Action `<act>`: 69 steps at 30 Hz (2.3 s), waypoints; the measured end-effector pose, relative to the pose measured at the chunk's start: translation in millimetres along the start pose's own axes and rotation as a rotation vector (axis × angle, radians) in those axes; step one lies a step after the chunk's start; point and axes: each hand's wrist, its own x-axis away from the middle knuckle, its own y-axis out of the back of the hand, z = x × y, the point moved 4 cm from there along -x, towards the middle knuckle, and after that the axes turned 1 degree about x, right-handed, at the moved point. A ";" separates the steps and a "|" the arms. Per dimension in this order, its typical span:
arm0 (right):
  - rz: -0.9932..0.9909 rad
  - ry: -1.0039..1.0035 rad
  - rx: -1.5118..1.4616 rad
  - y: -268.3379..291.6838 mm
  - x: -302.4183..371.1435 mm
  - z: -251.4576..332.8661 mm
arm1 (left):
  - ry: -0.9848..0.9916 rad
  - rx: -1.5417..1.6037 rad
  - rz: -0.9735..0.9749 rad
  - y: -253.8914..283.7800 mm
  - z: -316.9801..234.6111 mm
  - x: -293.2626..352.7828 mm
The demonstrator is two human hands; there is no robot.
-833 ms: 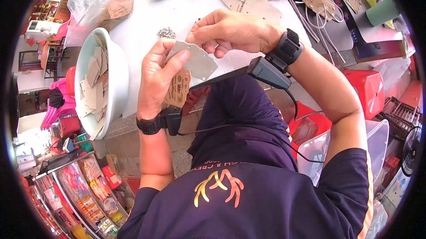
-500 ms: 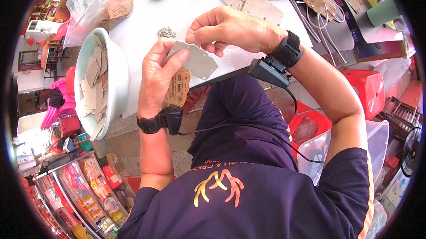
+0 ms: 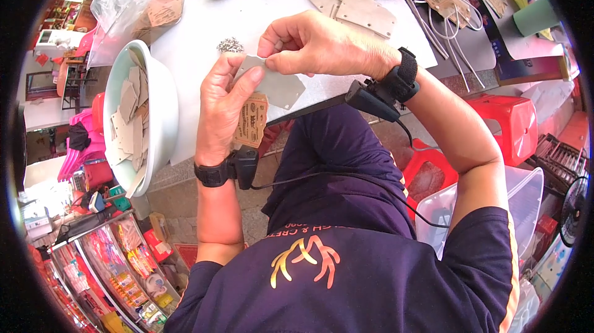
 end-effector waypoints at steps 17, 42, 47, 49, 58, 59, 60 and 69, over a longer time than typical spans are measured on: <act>-0.206 -0.125 -0.287 0.4 1.3 -6.3 | -0.120 -0.070 -0.222 21.0 1.3 -5.7; -0.301 -0.284 -0.621 -37.8 9.1 -8.7 | -0.126 0.382 -0.731 29.2 14.7 2.6; -0.308 -0.273 -0.717 -37.0 10.2 -7.8 | -0.107 0.438 -0.583 18.1 0.0 14.8; -0.301 -0.271 -0.727 -36.2 10.4 -8.0 | -0.088 0.429 -0.538 18.2 2.1 15.5; -0.288 -0.226 -0.787 -31.3 10.2 -7.2 | 0.018 0.405 -0.343 16.0 10.3 21.3; -0.284 -0.210 -0.803 -30.2 10.2 -7.1 | 0.056 0.414 -0.293 13.7 9.9 21.5; -0.281 -0.210 -0.801 -29.3 10.6 -6.5 | 0.054 0.415 -0.295 16.5 9.7 23.4; -0.348 -0.200 -0.729 -22.2 11.7 -5.3 | -0.088 0.247 -0.227 23.5 -12.8 25.4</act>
